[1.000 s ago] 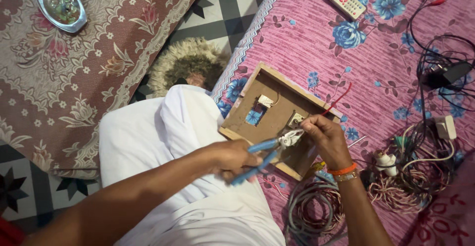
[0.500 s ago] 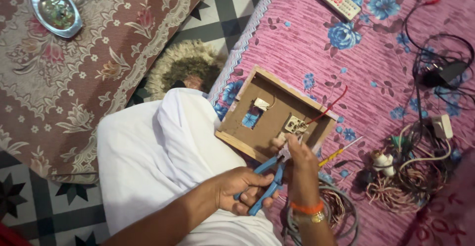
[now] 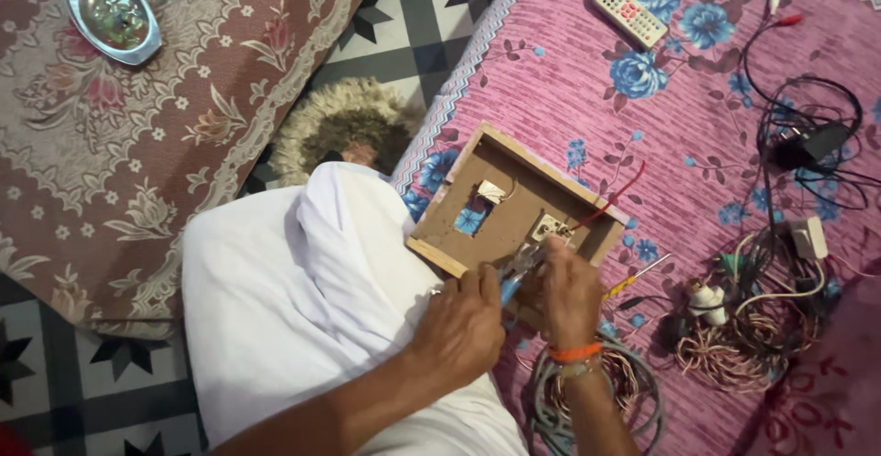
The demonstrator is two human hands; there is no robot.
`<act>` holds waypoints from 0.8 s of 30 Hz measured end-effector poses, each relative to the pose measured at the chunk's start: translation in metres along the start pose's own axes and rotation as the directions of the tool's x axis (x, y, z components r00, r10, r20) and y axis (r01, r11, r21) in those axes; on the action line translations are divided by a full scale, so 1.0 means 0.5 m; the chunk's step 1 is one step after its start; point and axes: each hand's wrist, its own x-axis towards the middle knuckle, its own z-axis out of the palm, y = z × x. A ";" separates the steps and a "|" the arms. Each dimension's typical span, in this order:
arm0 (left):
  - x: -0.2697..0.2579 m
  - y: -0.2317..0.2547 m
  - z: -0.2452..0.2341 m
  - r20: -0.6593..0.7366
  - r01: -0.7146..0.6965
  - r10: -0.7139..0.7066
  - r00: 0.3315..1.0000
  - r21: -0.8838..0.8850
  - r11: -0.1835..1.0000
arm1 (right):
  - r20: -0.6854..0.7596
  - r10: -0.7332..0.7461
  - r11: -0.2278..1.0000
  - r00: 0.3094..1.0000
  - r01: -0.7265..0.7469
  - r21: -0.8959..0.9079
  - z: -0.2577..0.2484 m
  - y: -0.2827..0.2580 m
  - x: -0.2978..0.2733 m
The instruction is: The person wires an electrical switchboard by stripping wires with pliers and inserting them into the terminals of switches and sockets within a wooden box.
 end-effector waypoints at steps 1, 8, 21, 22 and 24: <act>0.004 -0.002 -0.005 -0.002 0.003 -0.003 1.000 0.001 1.000 | 0.004 -0.002 1.000 1.000 0.002 0.001 -0.016 0.004 0.009; 0.031 -0.010 -0.050 0.313 0.213 -0.100 0.945 -0.351 0.912 | 0.018 -0.551 0.828 0.834 0.550 -0.109 -0.074 0.012 0.074; 0.015 -0.103 0.105 0.565 0.673 0.370 0.737 -0.565 -0.477 | 0.224 -0.298 0.932 0.928 0.232 0.278 -0.063 0.088 0.116; -0.003 -0.098 0.106 0.566 0.672 0.368 0.738 -0.566 -0.477 | 0.225 -0.298 0.932 0.928 0.232 0.280 -0.053 0.099 0.119; -0.040 -0.085 0.097 0.485 0.619 0.386 0.785 -0.641 -0.454 | 0.022 -0.408 0.821 0.913 0.356 0.446 -0.041 0.112 0.126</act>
